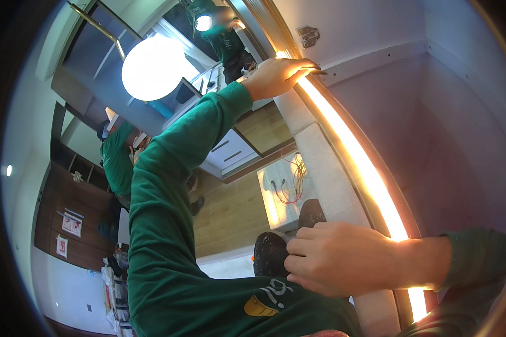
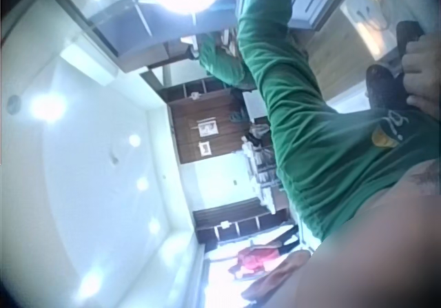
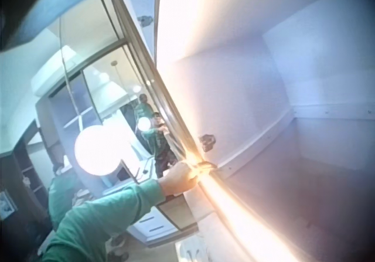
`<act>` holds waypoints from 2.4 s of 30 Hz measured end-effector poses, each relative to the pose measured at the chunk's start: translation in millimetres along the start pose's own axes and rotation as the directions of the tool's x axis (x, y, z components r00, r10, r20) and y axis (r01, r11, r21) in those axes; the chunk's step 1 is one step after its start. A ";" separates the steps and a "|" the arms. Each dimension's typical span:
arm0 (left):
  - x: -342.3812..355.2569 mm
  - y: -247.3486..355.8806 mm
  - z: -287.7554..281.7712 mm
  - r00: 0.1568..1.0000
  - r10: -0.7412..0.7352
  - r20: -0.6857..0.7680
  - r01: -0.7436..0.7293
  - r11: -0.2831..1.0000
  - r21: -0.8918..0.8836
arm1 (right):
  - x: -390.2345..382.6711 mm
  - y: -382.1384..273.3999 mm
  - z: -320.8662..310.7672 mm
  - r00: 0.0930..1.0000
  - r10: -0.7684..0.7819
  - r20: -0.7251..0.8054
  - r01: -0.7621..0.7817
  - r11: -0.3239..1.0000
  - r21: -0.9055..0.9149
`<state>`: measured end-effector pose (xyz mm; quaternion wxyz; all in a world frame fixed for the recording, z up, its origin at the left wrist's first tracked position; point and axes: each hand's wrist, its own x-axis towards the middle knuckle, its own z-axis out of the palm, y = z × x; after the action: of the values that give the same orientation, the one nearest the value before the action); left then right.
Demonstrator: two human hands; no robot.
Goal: The person installs an LED strip along a curved white panel, pressing it into place and smoothing it with a cloth. They use a small scraper-like tool to adjust the strip and continue wiping the surface to secure the installation.
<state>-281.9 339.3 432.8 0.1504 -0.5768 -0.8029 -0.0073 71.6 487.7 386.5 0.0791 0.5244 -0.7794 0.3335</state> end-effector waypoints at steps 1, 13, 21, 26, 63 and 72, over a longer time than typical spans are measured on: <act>-0.8 -2.2 0.9 0.999 0.048 -0.007 -0.048 0.999 -0.016 | -0.4 0.1 0.7 1.000 0.005 -0.005 -0.005 1.000 0.006; -7.8 -22.1 19.7 0.964 0.258 -0.067 -0.253 0.964 0.079 | 1.6 -1.1 -1.3 1.000 0.009 0.022 -0.009 0.999 -0.033; 0.1 -12.1 14.8 0.991 0.134 0.015 -0.135 0.978 0.158 | -0.1 -1.4 0.7 0.999 0.017 -0.039 -0.018 1.000 -0.010; -2.5 4.5 5.2 0.993 0.090 0.073 -0.101 0.980 0.173 | -0.7 -0.3 3.3 1.000 0.024 -0.018 -0.024 1.000 -0.007; -6.7 83.1 -23.6 0.937 0.316 0.151 -0.331 0.940 0.083 | -0.8 -1.9 5.1 0.989 0.096 0.116 -0.096 0.995 -0.005; -14.3 81.2 -20.8 0.926 0.363 0.108 -0.377 0.913 0.160 | 0.6 -5.4 0.0 0.981 0.094 0.169 -0.092 0.996 -0.018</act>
<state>-197.5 349.4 435.9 0.1693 -0.7024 -0.6818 0.1146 76.1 486.0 389.1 -0.0004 0.5136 -0.8085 0.2873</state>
